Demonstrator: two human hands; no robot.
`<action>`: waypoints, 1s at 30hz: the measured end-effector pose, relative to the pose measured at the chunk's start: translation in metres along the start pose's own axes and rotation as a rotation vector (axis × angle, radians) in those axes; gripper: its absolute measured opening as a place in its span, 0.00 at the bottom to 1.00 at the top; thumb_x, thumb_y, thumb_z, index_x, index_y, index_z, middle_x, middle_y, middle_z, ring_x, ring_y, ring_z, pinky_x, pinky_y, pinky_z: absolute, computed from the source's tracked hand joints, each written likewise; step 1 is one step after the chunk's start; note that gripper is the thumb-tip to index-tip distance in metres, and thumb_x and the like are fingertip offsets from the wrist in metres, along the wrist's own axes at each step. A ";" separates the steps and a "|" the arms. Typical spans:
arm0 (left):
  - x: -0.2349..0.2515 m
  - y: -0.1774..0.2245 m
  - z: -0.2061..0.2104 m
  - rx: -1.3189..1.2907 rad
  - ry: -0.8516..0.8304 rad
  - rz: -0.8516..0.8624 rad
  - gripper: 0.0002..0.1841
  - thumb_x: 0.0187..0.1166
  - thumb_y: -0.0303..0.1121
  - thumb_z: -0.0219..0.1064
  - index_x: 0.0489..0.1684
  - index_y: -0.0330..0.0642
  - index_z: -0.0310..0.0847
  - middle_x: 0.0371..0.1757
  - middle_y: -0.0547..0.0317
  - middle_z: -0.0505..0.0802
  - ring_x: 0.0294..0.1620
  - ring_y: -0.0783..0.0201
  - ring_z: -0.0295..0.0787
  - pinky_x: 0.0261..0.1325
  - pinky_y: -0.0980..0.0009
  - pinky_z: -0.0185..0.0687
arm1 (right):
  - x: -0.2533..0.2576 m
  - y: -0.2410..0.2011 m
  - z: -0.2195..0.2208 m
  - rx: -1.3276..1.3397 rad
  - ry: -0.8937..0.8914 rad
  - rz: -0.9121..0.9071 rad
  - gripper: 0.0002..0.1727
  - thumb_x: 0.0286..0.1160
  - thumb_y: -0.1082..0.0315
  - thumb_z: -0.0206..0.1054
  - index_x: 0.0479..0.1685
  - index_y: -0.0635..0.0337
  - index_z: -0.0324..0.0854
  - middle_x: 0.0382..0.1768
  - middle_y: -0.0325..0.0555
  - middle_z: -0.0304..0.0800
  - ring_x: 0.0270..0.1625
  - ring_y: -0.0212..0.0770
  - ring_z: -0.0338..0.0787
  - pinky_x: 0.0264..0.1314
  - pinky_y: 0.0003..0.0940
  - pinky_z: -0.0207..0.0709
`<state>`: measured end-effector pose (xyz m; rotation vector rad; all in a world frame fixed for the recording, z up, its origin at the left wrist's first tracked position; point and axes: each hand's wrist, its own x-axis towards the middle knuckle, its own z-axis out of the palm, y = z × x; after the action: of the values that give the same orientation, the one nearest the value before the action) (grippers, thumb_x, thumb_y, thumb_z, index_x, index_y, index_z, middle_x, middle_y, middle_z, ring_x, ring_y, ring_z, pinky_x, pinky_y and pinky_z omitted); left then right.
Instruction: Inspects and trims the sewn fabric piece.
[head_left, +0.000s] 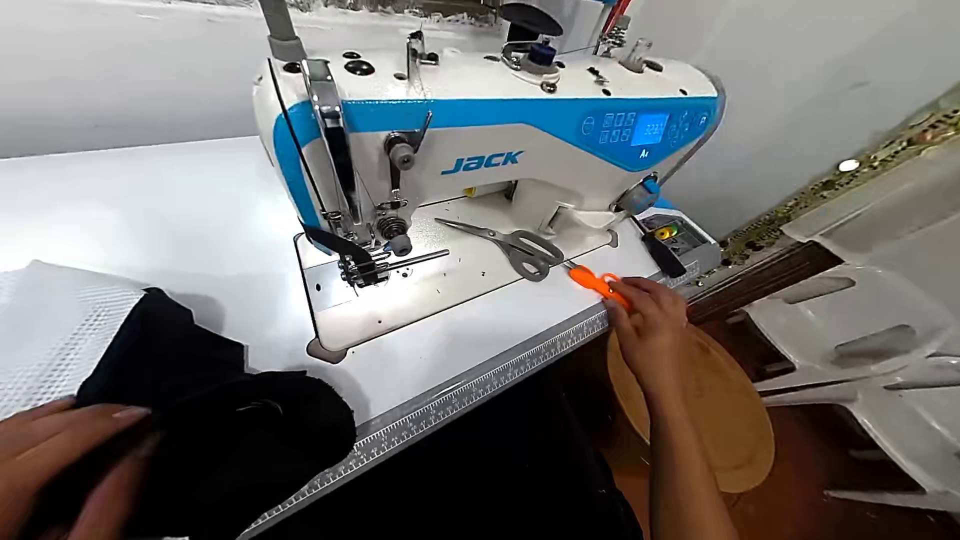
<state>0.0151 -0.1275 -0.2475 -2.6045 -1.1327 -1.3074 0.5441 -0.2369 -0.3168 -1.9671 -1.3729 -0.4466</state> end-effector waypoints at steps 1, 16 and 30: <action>0.000 -0.002 0.000 -0.042 -0.024 -0.022 0.09 0.79 0.24 0.65 0.41 0.22 0.84 0.43 0.36 0.91 0.55 0.55 0.89 0.79 0.57 0.70 | 0.014 0.009 -0.001 -0.029 -0.043 -0.034 0.17 0.84 0.58 0.65 0.60 0.57 0.91 0.62 0.58 0.89 0.68 0.66 0.83 0.69 0.69 0.71; -0.018 -0.013 -0.014 -0.026 0.160 0.059 0.08 0.81 0.30 0.68 0.49 0.54 0.92 0.55 0.66 0.93 0.67 0.64 0.87 0.85 0.43 0.69 | -0.024 -0.320 0.067 0.671 0.001 -0.596 0.09 0.78 0.62 0.72 0.33 0.56 0.86 0.34 0.45 0.88 0.31 0.37 0.88 0.27 0.27 0.80; -0.029 -0.027 -0.002 -0.133 0.197 0.123 0.06 0.84 0.33 0.66 0.52 0.48 0.78 0.50 0.61 0.87 0.58 0.70 0.86 0.62 0.75 0.84 | -0.015 -0.322 0.059 0.599 0.056 -0.732 0.05 0.82 0.73 0.62 0.40 0.55 0.82 0.49 0.48 0.93 0.39 0.38 0.88 0.36 0.25 0.79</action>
<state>-0.0141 -0.1256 -0.2745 -2.5140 -0.8703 -1.6188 0.2365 -0.1390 -0.2587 -0.9370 -1.8984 -0.3463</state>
